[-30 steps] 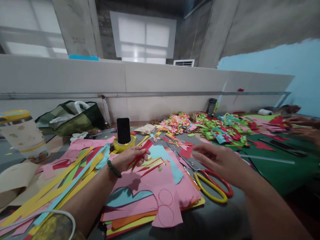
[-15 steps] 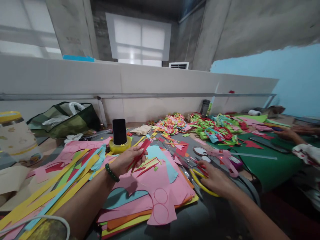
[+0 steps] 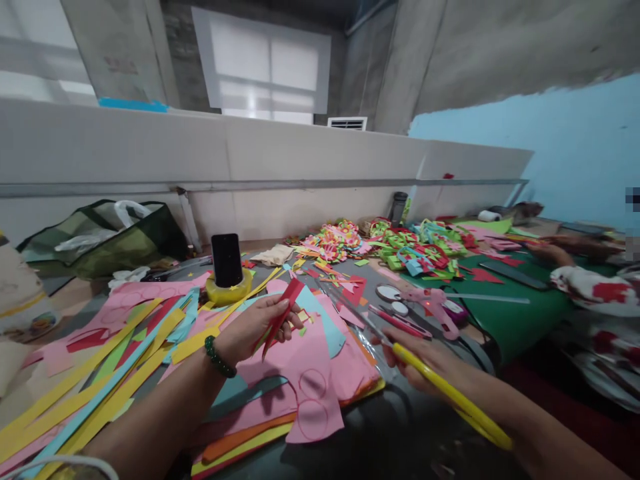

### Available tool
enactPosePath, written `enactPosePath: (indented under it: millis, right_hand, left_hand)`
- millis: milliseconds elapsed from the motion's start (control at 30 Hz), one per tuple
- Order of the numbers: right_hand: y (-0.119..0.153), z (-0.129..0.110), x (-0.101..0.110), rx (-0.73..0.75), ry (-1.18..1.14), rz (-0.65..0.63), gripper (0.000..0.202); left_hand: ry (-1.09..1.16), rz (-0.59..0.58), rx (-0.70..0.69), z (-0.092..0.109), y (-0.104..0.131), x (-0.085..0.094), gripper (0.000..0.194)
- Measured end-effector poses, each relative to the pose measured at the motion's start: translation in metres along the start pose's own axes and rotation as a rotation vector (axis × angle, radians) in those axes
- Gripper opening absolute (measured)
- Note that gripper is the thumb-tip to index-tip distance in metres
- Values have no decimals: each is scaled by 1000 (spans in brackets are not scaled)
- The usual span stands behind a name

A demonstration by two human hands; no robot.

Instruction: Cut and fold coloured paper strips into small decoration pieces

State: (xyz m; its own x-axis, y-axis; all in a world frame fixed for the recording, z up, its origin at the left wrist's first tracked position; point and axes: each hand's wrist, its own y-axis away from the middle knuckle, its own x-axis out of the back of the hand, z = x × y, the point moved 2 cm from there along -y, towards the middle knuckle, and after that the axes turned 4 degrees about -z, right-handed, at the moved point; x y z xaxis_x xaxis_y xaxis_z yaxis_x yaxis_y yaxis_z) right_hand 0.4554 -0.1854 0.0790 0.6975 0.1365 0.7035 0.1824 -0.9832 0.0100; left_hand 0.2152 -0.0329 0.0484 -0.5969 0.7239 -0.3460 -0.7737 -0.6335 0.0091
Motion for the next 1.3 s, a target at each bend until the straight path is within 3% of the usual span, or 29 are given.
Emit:
enactPosePath:
  millis: [100,467,667,833,967,1067,1167,1300]
  right_hand:
    - [-7,-7,-6,14,75,-81,50]
    - [-13,-20,-14,10,93,-85,37]
    - [-18,-9,-18,-30,151,-19,39]
    - [-22,18,2,-181,412,184,40]
    - [-29,55,12,-427,675,245,38]
    - [-35,77,8,-509,790,220,38]
    - [-35,79,3,-452,812,175,41]
    - [-38,52,7,-419,929,165,41]
  left_hand:
    - [-17,-32,6,-3,2,-8,22]
    - [7,-147,80,-13,5,-22,22]
    - [-8,-143,106,-13,5,-24,24]
    - [-41,-43,100,5,5,-1,20]
    - [-232,241,68,17,0,38,20]
    - [-433,363,48,16,-3,53,24]
    - [-508,326,38,11,-4,50,22]
    - [-574,204,13,9,-4,35,22]
